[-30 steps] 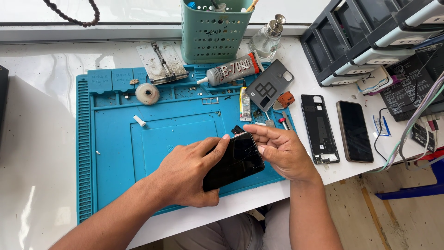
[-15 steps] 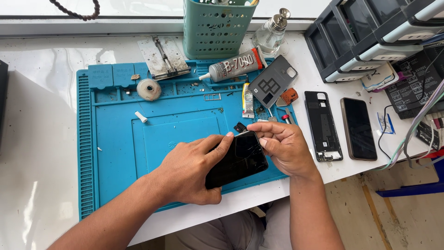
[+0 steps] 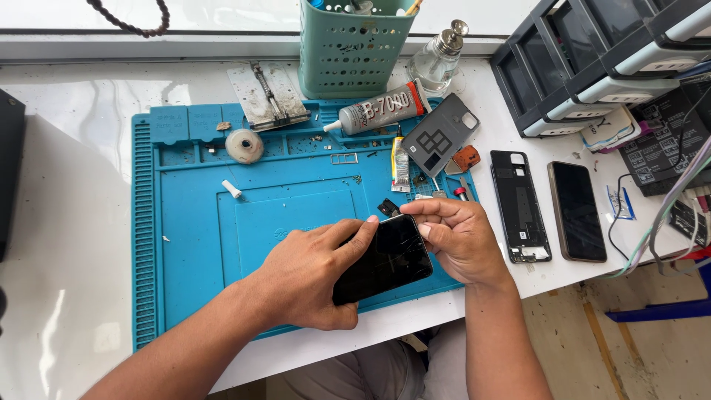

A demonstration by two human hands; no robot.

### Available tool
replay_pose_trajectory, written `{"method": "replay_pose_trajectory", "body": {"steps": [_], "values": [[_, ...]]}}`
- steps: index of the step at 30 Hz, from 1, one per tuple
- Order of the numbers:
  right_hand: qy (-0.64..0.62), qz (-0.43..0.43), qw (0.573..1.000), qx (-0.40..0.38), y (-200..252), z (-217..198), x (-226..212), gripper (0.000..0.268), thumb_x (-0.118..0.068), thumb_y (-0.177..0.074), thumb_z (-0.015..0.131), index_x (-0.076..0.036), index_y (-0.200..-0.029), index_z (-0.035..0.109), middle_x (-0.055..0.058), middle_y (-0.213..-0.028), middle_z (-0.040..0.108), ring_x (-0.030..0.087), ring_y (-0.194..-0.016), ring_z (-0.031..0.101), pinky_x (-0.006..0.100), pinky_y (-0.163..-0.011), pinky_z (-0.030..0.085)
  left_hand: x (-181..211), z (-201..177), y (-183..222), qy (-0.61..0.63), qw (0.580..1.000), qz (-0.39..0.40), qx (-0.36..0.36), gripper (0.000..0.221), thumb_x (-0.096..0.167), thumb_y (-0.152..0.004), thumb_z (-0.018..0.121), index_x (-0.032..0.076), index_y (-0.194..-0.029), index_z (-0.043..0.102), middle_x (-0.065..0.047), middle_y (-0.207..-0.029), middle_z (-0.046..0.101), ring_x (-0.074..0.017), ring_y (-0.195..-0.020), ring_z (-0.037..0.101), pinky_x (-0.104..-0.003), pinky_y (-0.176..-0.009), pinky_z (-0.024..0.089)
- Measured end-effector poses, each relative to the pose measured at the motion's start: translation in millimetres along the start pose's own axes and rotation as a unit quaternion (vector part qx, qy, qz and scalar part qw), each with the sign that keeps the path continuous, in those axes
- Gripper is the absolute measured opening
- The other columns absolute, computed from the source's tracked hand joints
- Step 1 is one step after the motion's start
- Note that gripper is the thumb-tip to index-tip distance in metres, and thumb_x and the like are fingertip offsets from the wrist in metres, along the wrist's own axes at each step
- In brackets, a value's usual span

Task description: Disassembling a mobile phone by prying off the screen and removing internal components using specialized tools

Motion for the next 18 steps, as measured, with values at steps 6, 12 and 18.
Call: {"method": "replay_pose_trajectory", "body": {"steps": [6, 12, 18], "values": [[-0.019, 0.000, 1.000, 0.018, -1.4, 1.3, 0.6, 0.028, 0.000, -0.090, 0.068, 0.008, -0.116, 0.073, 0.010, -0.096, 0.073, 0.014, -0.075, 0.069, 0.018, -0.056, 0.054, 0.4, -1.8, 1.2, 0.011, 1.000, 0.001, 0.010, 0.108, 0.040, -0.059, 0.070, 0.000, -0.153, 0.033, -0.020, -0.131, 0.059, -0.0418, -0.089, 0.067, -0.047, -0.043, 0.051], [-0.011, 0.002, 1.000, 0.028, -1.8, -1.5, 1.9, 0.028, 0.003, -0.090, 0.065, 0.008, -0.116, 0.074, 0.010, -0.099, 0.071, 0.012, -0.072, 0.064, 0.017, -0.054, 0.048, -0.4, -0.1, 1.5, 0.010, 1.000, -0.007, -0.011, 0.115, 0.044, -0.059, 0.072, 0.000, -0.156, 0.029, -0.020, -0.133, 0.058, -0.0392, -0.084, 0.066, -0.045, -0.041, 0.049], [-0.026, 0.007, 0.999, 0.027, -2.5, -3.9, 5.3, 0.027, -0.003, -0.089, 0.070, 0.007, -0.114, 0.075, 0.007, -0.094, 0.069, 0.011, -0.067, 0.061, 0.017, -0.051, 0.046, 0.8, -0.7, 1.3, 0.007, 1.000, 0.000, -0.008, 0.115, 0.045, -0.059, 0.072, 0.001, -0.156, 0.028, -0.021, -0.134, 0.058, -0.0400, -0.085, 0.066, -0.045, -0.041, 0.049]]}}
Point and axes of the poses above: each hand's wrist, its own y-axis away from the middle knuckle, its own z-axis out of the palm, x = y × z, the point moved 8 cm from there along -y, towards the middle knuckle
